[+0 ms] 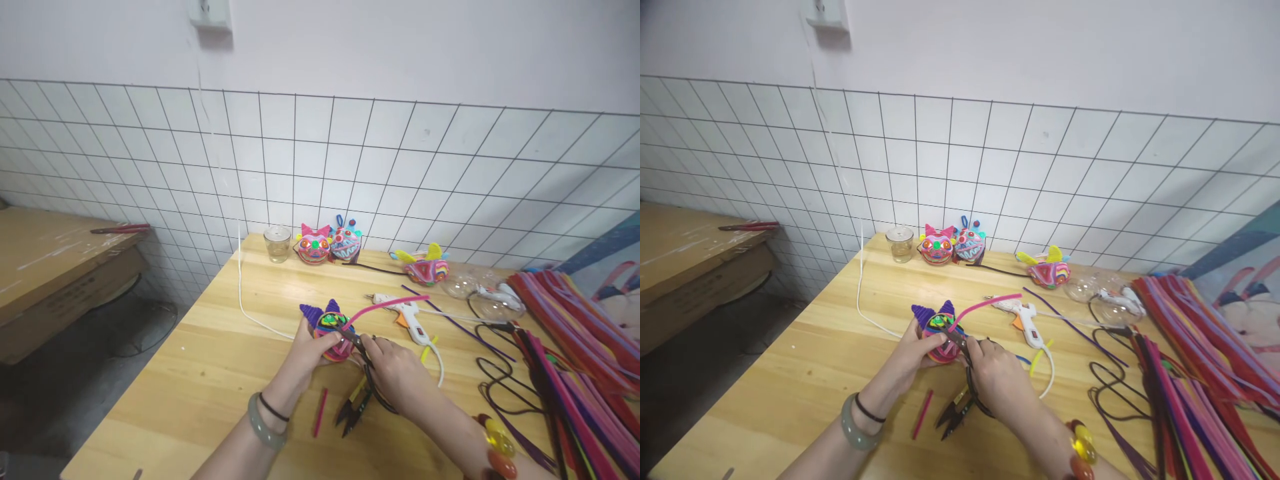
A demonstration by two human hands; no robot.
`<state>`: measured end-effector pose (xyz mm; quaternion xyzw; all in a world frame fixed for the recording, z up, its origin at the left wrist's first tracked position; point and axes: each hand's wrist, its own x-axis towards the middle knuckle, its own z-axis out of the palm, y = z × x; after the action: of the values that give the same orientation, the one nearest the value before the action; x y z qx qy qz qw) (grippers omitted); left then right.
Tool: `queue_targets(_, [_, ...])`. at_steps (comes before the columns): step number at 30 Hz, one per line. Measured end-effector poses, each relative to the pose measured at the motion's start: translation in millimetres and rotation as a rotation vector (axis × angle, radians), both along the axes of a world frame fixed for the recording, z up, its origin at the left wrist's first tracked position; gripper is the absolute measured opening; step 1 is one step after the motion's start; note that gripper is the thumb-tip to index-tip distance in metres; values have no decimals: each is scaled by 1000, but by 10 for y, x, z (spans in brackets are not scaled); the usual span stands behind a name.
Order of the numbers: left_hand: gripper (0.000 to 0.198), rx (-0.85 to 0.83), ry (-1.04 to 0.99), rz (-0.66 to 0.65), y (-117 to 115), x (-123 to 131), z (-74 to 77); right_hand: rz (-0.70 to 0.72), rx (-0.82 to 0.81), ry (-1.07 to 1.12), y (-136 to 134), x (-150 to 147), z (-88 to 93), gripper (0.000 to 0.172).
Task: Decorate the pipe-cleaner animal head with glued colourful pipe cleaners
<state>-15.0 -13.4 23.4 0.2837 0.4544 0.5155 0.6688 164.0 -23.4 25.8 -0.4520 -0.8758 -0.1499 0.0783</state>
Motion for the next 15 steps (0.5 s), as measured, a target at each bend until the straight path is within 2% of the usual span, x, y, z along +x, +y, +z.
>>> queue_targets(4, [54, 1, -3, 12, 8, 3, -26, 6, -13, -5, 3, 0, 42, 15])
queue_targets(10, [52, 55, -9, -37, -38, -25, 58, 11, -45, 11, 6, 4, 61, 9])
queue_targets(15, [54, 69, -38, -54, -35, -71, 91, -35, -126, 166, -39, 53, 246, 14])
